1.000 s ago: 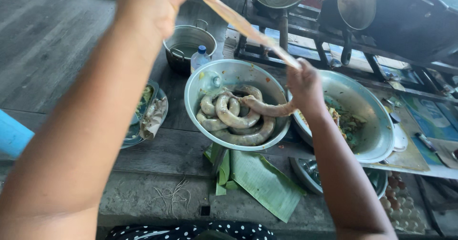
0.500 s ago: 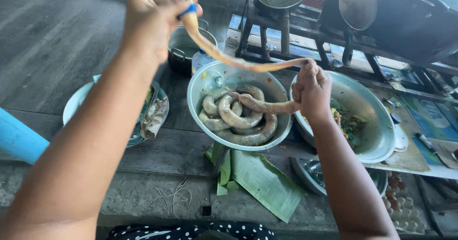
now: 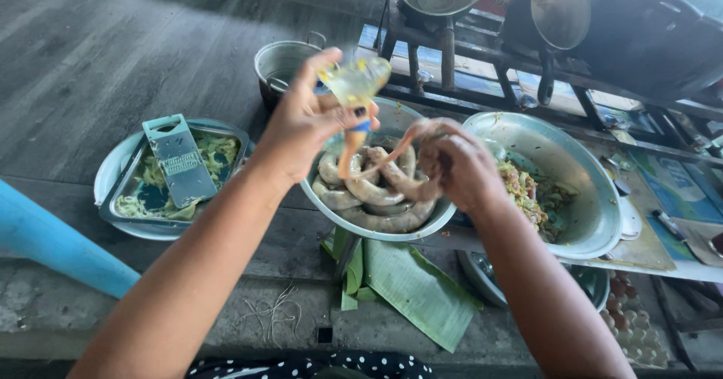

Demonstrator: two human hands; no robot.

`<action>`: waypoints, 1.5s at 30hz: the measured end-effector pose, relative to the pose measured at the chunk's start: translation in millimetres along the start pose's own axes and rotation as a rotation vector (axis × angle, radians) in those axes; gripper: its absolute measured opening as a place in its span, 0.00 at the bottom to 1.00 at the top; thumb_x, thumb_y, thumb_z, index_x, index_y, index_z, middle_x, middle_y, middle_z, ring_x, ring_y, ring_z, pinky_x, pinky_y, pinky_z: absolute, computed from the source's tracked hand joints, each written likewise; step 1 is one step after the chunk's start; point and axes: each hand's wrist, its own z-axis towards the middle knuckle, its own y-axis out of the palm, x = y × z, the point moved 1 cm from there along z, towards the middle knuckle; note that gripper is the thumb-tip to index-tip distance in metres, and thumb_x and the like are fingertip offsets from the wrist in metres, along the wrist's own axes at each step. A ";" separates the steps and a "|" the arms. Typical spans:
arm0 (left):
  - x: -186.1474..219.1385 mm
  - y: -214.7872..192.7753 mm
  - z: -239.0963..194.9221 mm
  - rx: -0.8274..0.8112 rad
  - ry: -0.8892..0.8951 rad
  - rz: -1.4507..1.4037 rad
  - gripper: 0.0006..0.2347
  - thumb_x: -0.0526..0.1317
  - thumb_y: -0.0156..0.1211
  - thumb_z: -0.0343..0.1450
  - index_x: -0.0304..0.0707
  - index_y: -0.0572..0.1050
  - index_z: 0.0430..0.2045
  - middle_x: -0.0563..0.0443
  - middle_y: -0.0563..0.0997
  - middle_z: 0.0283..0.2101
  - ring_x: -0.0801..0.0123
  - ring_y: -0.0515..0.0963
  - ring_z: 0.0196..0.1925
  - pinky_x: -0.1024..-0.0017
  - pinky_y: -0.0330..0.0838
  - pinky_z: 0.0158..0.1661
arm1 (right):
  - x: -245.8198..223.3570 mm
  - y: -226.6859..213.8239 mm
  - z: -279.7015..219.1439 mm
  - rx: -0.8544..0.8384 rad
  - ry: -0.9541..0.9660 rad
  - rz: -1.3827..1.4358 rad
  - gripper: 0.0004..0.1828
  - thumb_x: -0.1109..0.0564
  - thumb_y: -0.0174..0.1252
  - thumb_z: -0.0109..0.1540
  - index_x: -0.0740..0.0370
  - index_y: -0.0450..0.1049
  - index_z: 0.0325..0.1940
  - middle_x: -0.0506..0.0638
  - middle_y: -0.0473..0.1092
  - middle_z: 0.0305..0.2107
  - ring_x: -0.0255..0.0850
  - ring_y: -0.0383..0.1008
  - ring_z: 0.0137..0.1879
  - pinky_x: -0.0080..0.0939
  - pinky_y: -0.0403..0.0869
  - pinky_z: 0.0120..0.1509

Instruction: The person prepares sausages by stuffing a mixture of chopped ingredients into animal intestines by hand using a small funnel-like device.

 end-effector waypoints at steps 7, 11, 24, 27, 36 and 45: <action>-4.8 16.5 -11.9 -0.378 -0.164 -0.237 0.30 0.33 0.70 0.70 0.29 0.61 0.66 0.35 0.80 0.54 0.54 0.84 0.53 0.65 0.82 0.50 | -84.4 45.7 -2.2 0.129 -0.346 -0.327 0.10 0.62 0.45 0.75 0.66 0.72 0.47 0.49 0.74 0.41 0.34 0.78 0.49 0.39 0.82 0.58; 16.3 23.0 -0.4 -0.500 -0.114 -0.219 0.31 0.37 0.72 0.67 0.37 0.62 0.64 0.38 0.79 0.55 0.53 0.87 0.50 0.64 0.86 0.48 | -112.5 59.4 3.5 0.036 -0.456 -0.276 0.08 0.63 0.48 0.77 0.66 0.72 0.49 0.51 0.75 0.42 0.38 0.81 0.50 0.41 0.83 0.61; 20.8 30.4 35.3 -0.630 -0.054 -0.013 0.27 0.34 0.73 0.71 0.34 0.65 0.64 0.40 0.83 0.50 0.64 0.85 0.52 0.69 0.83 0.54 | -112.4 27.2 22.6 -0.053 -0.479 -0.070 0.05 0.66 0.53 0.77 0.71 0.74 0.51 0.58 0.76 0.41 0.42 0.81 0.46 0.36 0.82 0.49; 22.3 37.9 40.6 -0.461 -0.097 -0.039 0.26 0.33 0.71 0.69 0.31 0.65 0.60 0.37 0.84 0.47 0.61 0.86 0.48 0.65 0.86 0.49 | -88.1 13.3 29.5 0.012 -0.412 0.038 0.05 0.66 0.53 0.74 0.71 0.74 0.50 0.58 0.77 0.41 0.42 0.80 0.44 0.38 0.82 0.50; 62.0 28.3 75.0 -0.325 0.088 0.062 0.16 0.33 0.68 0.72 0.27 0.73 0.52 0.40 0.85 0.45 0.59 0.89 0.45 0.61 0.88 0.46 | 33.4 17.0 10.9 -0.369 -0.074 -1.163 0.20 0.50 0.65 0.56 0.62 0.75 0.49 0.54 0.77 0.36 0.52 0.80 0.40 0.48 0.78 0.41; 84.9 17.8 91.0 -0.378 0.118 0.066 0.06 0.36 0.64 0.76 0.31 0.80 0.41 0.46 0.85 0.41 0.63 0.87 0.44 0.60 0.84 0.55 | 23.4 9.9 18.7 -0.340 -0.116 -1.215 0.10 0.58 0.58 0.63 0.65 0.72 0.46 0.56 0.77 0.31 0.45 0.79 0.36 0.45 0.75 0.40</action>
